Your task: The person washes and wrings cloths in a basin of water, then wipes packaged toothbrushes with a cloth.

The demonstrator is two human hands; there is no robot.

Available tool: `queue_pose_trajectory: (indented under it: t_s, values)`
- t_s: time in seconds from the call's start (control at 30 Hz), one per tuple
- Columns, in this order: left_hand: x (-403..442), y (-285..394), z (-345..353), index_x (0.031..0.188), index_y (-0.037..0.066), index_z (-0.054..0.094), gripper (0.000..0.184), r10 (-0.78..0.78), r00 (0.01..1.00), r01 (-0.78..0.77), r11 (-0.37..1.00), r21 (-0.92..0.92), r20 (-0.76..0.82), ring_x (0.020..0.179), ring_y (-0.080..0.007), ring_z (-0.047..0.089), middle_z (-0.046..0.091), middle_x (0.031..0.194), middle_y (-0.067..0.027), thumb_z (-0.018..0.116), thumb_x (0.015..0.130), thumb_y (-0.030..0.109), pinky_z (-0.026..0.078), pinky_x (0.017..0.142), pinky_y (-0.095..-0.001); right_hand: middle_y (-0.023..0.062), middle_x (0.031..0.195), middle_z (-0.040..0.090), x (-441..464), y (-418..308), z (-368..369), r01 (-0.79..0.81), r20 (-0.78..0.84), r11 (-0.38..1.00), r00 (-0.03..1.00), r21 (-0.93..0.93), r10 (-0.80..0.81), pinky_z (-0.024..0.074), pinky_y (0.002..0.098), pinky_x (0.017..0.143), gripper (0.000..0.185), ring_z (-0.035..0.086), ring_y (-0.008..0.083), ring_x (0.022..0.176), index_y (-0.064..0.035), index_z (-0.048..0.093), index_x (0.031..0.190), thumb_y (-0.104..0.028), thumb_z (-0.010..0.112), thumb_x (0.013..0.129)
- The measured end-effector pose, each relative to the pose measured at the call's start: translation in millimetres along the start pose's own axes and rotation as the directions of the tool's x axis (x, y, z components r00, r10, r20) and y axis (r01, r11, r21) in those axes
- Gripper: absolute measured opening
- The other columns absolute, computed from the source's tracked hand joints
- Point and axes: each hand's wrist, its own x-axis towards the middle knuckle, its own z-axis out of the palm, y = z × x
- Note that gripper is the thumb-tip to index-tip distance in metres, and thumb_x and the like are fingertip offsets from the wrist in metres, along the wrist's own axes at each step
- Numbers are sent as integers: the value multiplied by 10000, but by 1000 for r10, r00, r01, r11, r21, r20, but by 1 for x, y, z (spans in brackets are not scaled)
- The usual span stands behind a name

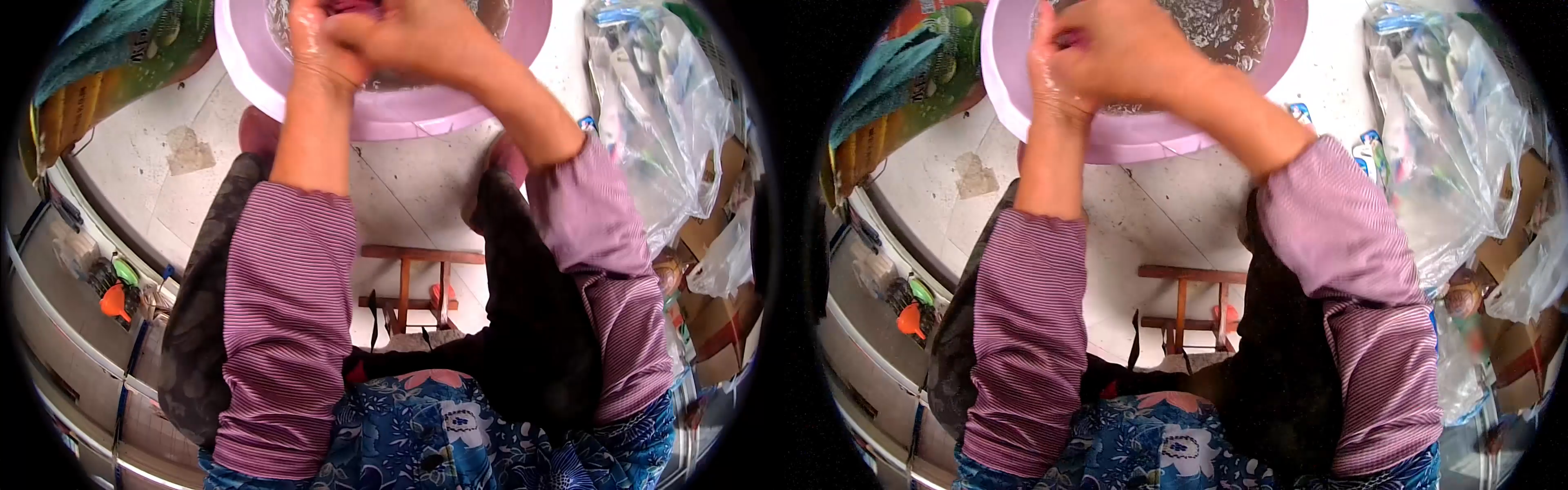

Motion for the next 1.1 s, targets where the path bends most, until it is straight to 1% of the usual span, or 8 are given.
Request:
queue_pose_trajectory:
  t_s: [0.23,0.37,0.47,0.53,0.6,0.77,0.93,1.1]
  values:
    - [-18,10,54,1018,94,558,275,-54,996,50,997,56,72,726,-119,534,584,866,2,535,930,353,446,583,-237,38,748,495,-40,-64,35,252,-89,912,952,-325,-294,460,343,504,135,547,249,635,-95,565,819,-122,603,693]
    - [-27,-12,81,1001,84,559,294,125,921,-106,992,71,-369,656,-127,539,583,791,12,505,943,366,464,574,-237,28,647,480,-17,-45,21,259,-146,899,934,-353,-326,400,320,437,127,545,194,548,-112,546,762,-156,661,730]
    - [-25,-22,58,1109,76,513,305,235,957,-209,965,158,-169,737,-131,561,578,860,-10,430,971,335,494,695,-280,36,599,538,0,-31,7,268,-194,908,920,-320,-340,427,325,433,105,574,200,516,-105,554,764,-168,636,775]
    - [-17,-26,70,1058,107,543,298,234,958,-209,966,150,-169,740,-150,588,602,873,-19,433,965,368,510,681,-296,67,609,596,9,-22,-2,71,-192,954,972,-293,-132,472,329,462,128,620,232,569,-94,559,781,-215,598,799]
    - [-11,-36,90,1075,107,535,278,160,835,-135,987,86,-526,870,-178,606,601,958,-35,419,969,336,515,778,-340,83,615,602,27,11,-13,-109,-243,957,969,-267,43,475,353,497,188,615,254,580,-77,566,795,-262,587,824]
    - [-4,-44,63,1152,87,491,385,328,819,-224,938,264,-471,1067,-176,548,555,1173,-65,462,952,415,425,953,-349,140,690,646,36,55,-39,-375,-176,868,926,-325,334,503,420,669,390,646,308,708,-34,570,822,-418,516,867]
    - [-14,-31,17,1439,49,207,779,314,711,-83,926,368,-629,1362,-217,255,277,1466,-124,526,893,505,172,1109,-394,261,1140,578,19,134,-42,-537,-231,824,838,-183,495,400,379,982,734,542,326,1135,61,395,1318,-485,542,849]
    - [-17,-32,10,1481,162,-19,929,280,729,36,896,443,-625,1423,-237,26,67,1546,-41,574,854,505,29,1107,-512,210,1177,573,-18,142,24,-449,-36,841,876,301,481,443,305,920,679,573,261,1070,57,345,1366,21,591,734]
